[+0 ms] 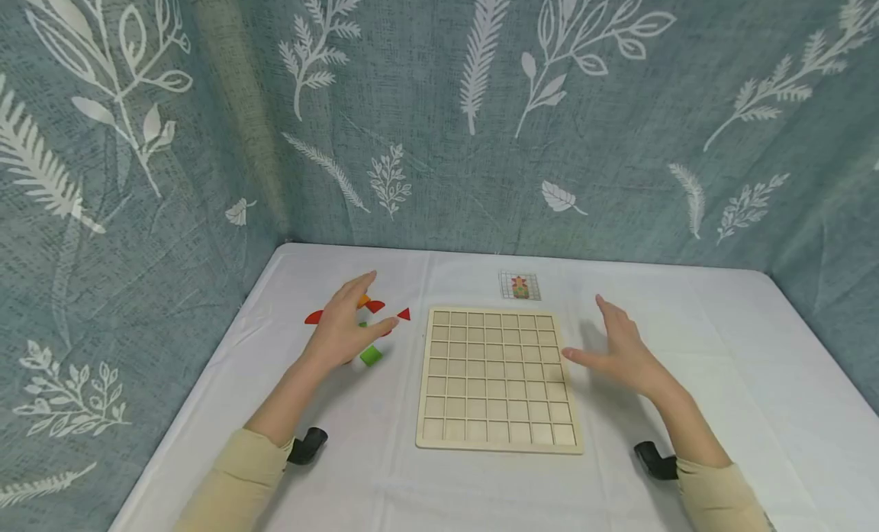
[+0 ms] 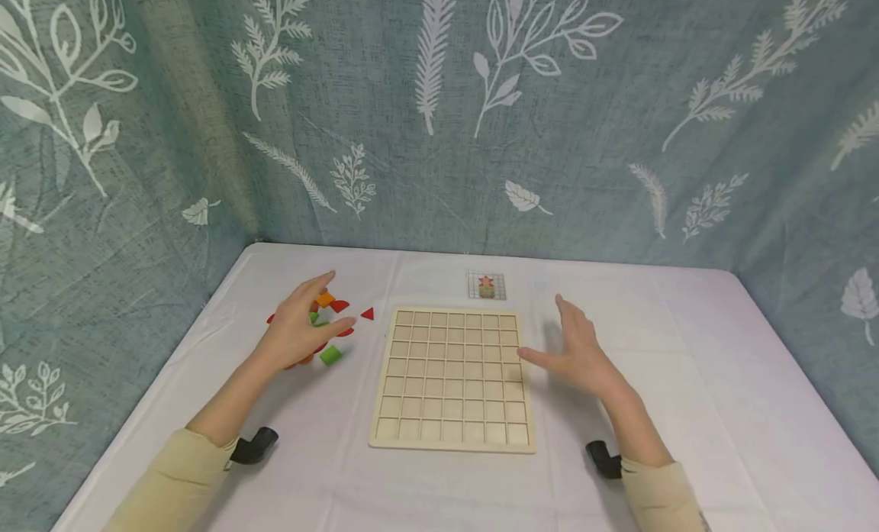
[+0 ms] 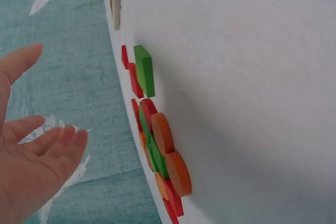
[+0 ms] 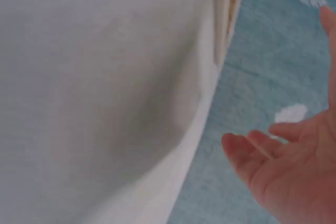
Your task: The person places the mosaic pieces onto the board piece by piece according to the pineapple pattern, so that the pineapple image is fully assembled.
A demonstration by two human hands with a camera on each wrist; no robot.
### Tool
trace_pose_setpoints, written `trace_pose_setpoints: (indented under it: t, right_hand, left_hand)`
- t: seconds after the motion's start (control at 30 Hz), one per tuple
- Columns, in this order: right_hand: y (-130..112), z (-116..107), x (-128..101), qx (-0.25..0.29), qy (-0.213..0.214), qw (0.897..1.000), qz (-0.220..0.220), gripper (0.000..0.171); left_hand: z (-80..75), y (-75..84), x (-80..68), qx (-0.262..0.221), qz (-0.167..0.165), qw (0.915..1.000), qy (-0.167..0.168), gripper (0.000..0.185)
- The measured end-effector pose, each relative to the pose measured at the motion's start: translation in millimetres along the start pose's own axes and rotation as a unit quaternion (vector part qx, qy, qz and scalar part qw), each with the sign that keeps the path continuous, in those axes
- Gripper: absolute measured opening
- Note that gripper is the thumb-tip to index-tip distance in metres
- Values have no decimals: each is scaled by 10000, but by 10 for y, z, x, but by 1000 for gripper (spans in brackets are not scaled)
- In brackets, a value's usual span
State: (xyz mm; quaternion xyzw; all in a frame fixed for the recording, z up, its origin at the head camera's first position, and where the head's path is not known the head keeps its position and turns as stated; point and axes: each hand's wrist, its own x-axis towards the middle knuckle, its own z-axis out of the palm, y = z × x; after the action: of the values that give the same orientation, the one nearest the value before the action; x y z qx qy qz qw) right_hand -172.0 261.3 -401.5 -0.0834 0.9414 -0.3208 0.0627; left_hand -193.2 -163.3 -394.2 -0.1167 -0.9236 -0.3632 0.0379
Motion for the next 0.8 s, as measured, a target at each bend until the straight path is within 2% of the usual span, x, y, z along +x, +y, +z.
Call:
trace_pose_setpoints:
  t: [0.2, 0.47, 0.63, 0.8]
  right_hand:
    - [22, 149, -71, -53, -715, 9959, -544, 112]
    - [36, 216, -237, -218, -1518, 9799, -1280, 118]
    - [13, 196, -331, -607, -1869, 9716, -1321, 130]
    - [6, 194, -367, -888, -1952, 9681, -1292, 136]
  left_hand:
    - [23, -71, 8, -325, 11, 9989, -331, 72]
    - [86, -151, 24, -605, -66, 9957, -693, 68]
    - [110, -168, 65, -575, 35, 9957, -721, 65]
    - [137, -171, 133, -508, 19, 9955, -796, 62]
